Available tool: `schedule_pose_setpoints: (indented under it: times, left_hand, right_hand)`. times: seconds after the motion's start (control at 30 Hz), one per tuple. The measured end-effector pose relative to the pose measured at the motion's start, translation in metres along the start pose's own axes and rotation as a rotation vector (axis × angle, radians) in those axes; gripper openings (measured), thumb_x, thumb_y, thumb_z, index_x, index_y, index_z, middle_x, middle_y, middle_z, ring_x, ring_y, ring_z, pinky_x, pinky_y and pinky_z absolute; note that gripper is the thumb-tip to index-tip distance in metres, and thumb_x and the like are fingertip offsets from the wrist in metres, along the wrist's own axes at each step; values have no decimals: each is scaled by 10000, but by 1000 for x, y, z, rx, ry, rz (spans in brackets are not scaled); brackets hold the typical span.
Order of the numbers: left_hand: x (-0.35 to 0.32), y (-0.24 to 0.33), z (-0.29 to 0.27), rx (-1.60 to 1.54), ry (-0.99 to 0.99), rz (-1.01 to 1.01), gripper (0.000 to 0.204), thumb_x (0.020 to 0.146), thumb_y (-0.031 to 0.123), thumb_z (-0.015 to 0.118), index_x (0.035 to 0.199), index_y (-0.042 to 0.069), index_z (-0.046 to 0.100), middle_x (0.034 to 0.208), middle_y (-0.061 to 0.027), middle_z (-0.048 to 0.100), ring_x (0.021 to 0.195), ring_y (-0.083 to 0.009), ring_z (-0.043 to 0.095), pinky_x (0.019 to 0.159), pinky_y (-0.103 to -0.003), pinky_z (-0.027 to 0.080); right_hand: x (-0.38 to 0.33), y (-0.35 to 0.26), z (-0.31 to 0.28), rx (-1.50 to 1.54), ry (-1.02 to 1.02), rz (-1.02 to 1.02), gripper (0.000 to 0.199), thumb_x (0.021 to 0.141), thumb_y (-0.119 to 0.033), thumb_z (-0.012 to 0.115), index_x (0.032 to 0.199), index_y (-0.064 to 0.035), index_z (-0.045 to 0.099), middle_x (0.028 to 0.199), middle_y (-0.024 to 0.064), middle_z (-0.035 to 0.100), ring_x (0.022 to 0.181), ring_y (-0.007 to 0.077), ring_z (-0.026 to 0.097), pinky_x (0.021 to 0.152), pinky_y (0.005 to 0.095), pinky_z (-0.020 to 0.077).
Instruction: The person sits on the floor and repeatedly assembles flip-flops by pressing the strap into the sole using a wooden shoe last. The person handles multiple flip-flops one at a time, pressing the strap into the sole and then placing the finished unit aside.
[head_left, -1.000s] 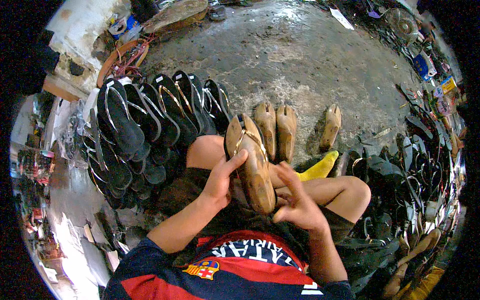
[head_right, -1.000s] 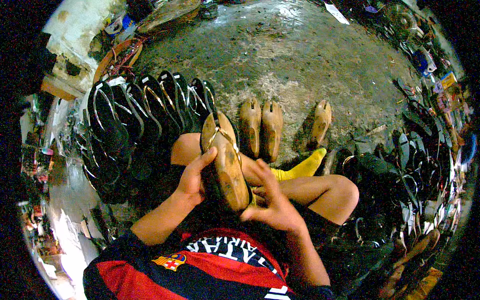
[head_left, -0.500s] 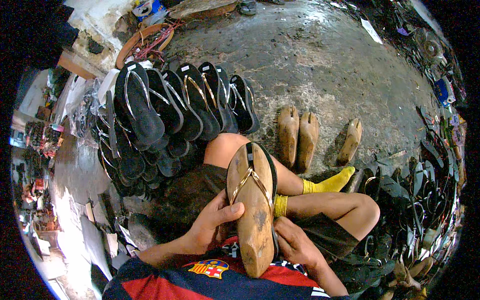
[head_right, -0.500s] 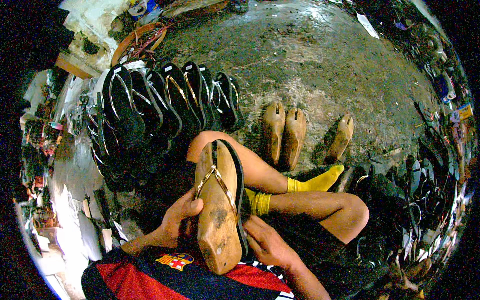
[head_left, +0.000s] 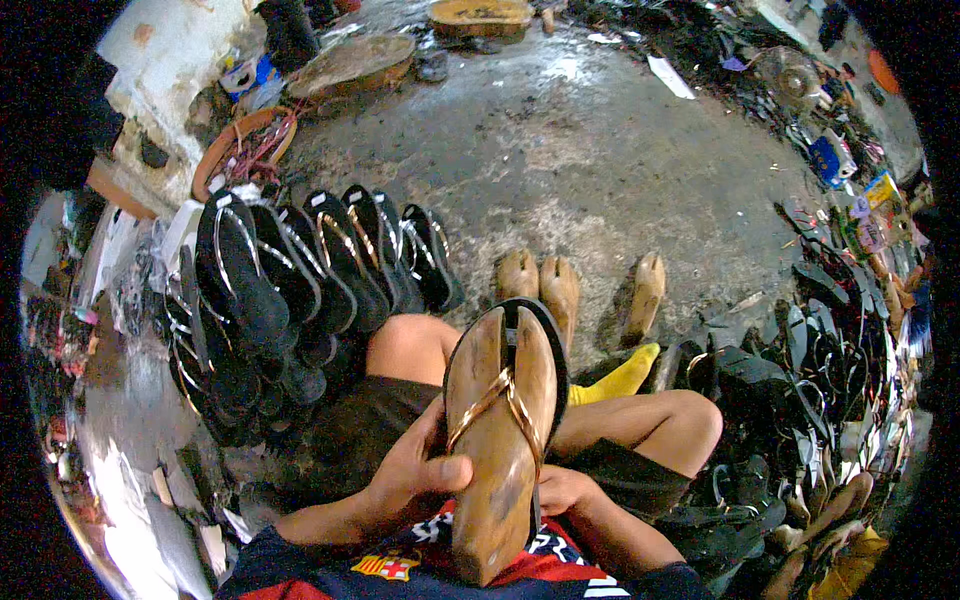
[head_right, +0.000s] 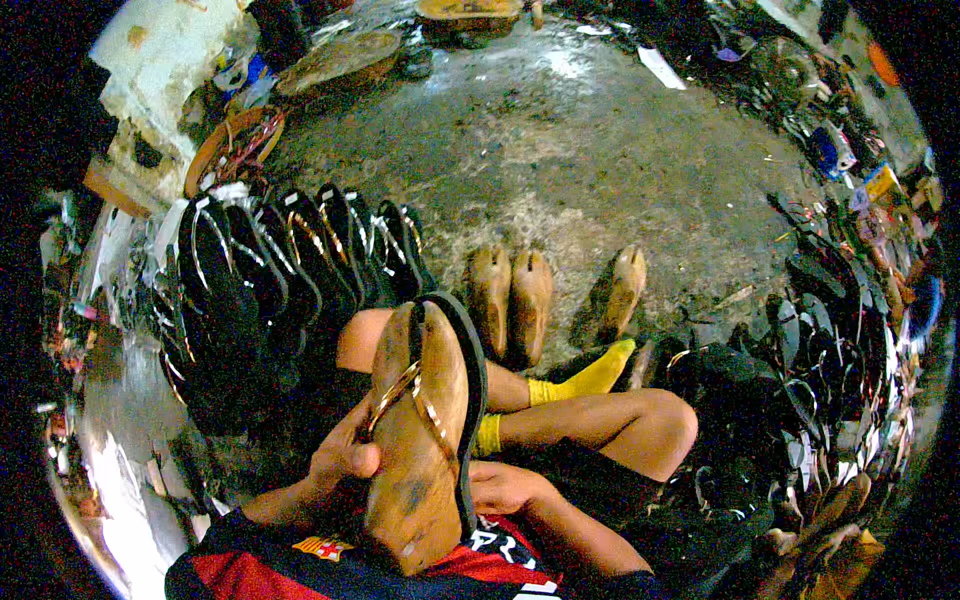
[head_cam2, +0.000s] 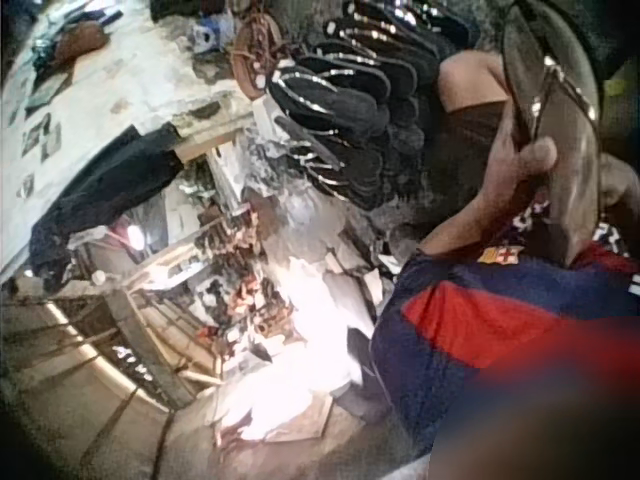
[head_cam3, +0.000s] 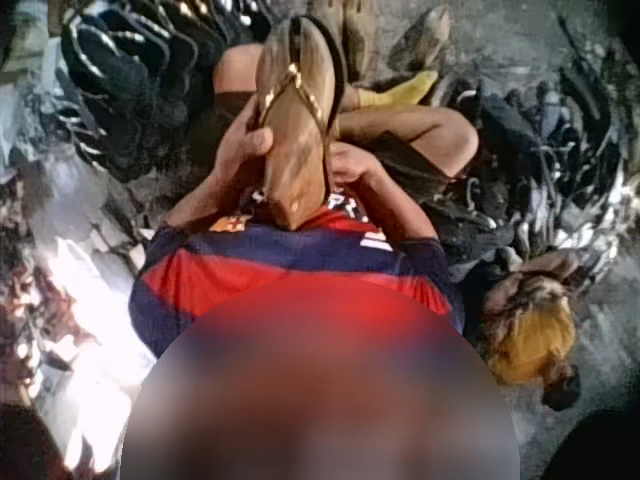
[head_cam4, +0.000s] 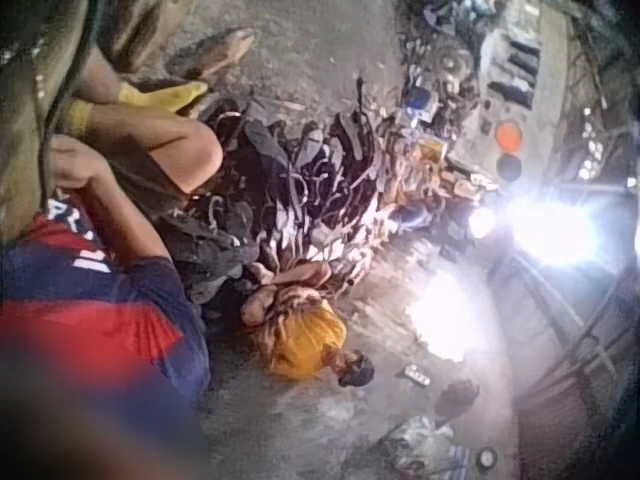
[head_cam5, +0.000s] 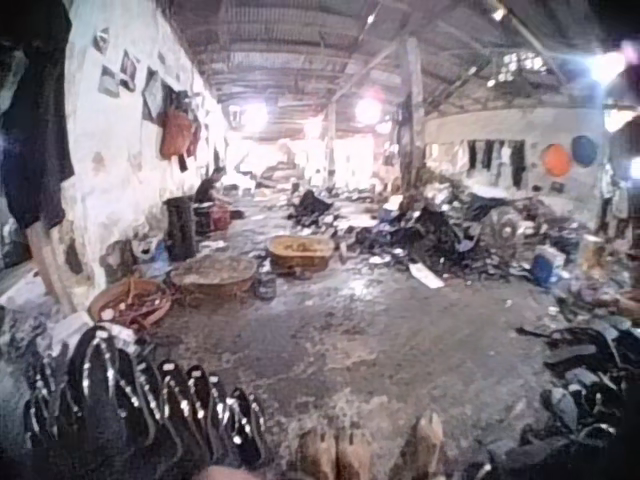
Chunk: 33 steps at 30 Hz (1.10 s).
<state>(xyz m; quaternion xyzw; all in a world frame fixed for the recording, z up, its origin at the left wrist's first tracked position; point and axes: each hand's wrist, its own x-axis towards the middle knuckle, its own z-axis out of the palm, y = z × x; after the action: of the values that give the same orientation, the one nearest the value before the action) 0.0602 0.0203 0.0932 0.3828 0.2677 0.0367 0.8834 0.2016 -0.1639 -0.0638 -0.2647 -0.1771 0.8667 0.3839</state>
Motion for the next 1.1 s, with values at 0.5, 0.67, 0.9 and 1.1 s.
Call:
schedule_pose_setpoints:
  times: [0.5,0.67,0.9,1.1]
  left_hand:
    - [31,15,12,38,-67,102,881,866,379,804,1516,12,335,1382,-149,555,1228,-239,586,1084,-398,461]
    - [33,-10,12,282,-81,68,765,923,321,772,1483,-2,363,1352,-120,571,1253,-200,552,1103,-359,431]
    - [19,-38,-19,-59,-13,-124,638,1016,334,643,1491,16,359,1358,-103,583,1266,-226,560,1104,-381,445]
    - [2,-67,-59,-189,104,-446,342,1061,220,550,1311,-2,622,1227,-124,704,1076,-248,703,954,-394,567]
  right_hand:
    - [-22,-65,8,-156,573,-669,521,1040,-296,596,1443,19,492,1378,122,595,1307,219,526,1154,395,379]
    - [-39,-132,37,-287,718,-767,455,1034,-239,617,1392,28,529,1285,97,642,1184,177,590,1057,346,454]
    - [-25,-132,54,-76,824,-677,344,990,-197,683,1271,-10,615,1088,37,700,957,123,639,852,284,521]
    - [-27,-125,54,-24,862,-699,310,988,-190,663,1245,-22,621,1055,25,691,947,114,629,858,268,501]
